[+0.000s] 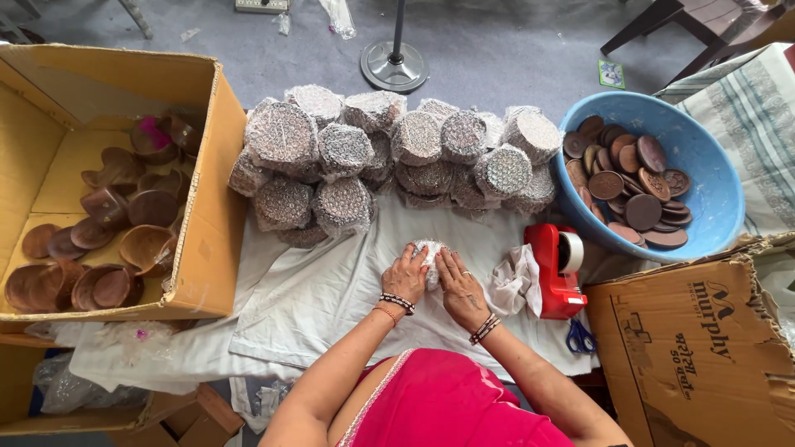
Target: The person wraps a brown clay item in bubble wrap by hand and wipes another clay item with a white cloth.
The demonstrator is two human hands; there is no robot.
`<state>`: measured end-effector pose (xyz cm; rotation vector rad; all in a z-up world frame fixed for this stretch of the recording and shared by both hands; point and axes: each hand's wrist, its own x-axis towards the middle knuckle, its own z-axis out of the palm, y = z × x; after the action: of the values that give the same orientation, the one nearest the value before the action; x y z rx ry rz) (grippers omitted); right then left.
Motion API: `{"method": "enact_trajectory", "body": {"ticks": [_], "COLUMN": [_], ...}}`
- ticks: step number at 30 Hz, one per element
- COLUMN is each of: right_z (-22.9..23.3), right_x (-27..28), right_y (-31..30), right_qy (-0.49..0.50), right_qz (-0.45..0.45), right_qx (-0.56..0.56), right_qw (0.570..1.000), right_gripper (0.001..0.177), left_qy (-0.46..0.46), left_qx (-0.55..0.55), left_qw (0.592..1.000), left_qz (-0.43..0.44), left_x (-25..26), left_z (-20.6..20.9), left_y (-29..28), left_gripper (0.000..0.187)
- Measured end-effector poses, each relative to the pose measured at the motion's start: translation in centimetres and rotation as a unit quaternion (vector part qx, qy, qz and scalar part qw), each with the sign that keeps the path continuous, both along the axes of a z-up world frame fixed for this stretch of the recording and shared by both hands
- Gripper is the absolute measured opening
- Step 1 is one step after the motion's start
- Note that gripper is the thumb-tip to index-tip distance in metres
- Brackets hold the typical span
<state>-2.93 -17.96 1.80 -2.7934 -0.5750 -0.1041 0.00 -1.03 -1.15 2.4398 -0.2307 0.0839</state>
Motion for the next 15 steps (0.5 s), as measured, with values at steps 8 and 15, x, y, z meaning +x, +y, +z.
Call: {"method": "enact_trajectory", "body": {"ticks": [8,15], "right_z": [-0.6,-1.7], "right_x": [-1.8,-2.7], "right_y": [-1.2,-1.0], "right_qy": [-0.055,-0.068], "right_qz": [-0.008,-0.033], "right_qx": [-0.171,-0.223], "right_qw": [0.984,0.972], "right_gripper": [0.078,0.085], "left_qy": [0.002,-0.002], "left_qx": [-0.001,0.003], "left_qw": [1.000,1.000], "left_qz": [-0.005,-0.011], "left_x": [-0.1,-0.3], "left_z": [0.6,0.3], "left_y": [0.2,0.2], "left_gripper": [0.045,0.046]}}
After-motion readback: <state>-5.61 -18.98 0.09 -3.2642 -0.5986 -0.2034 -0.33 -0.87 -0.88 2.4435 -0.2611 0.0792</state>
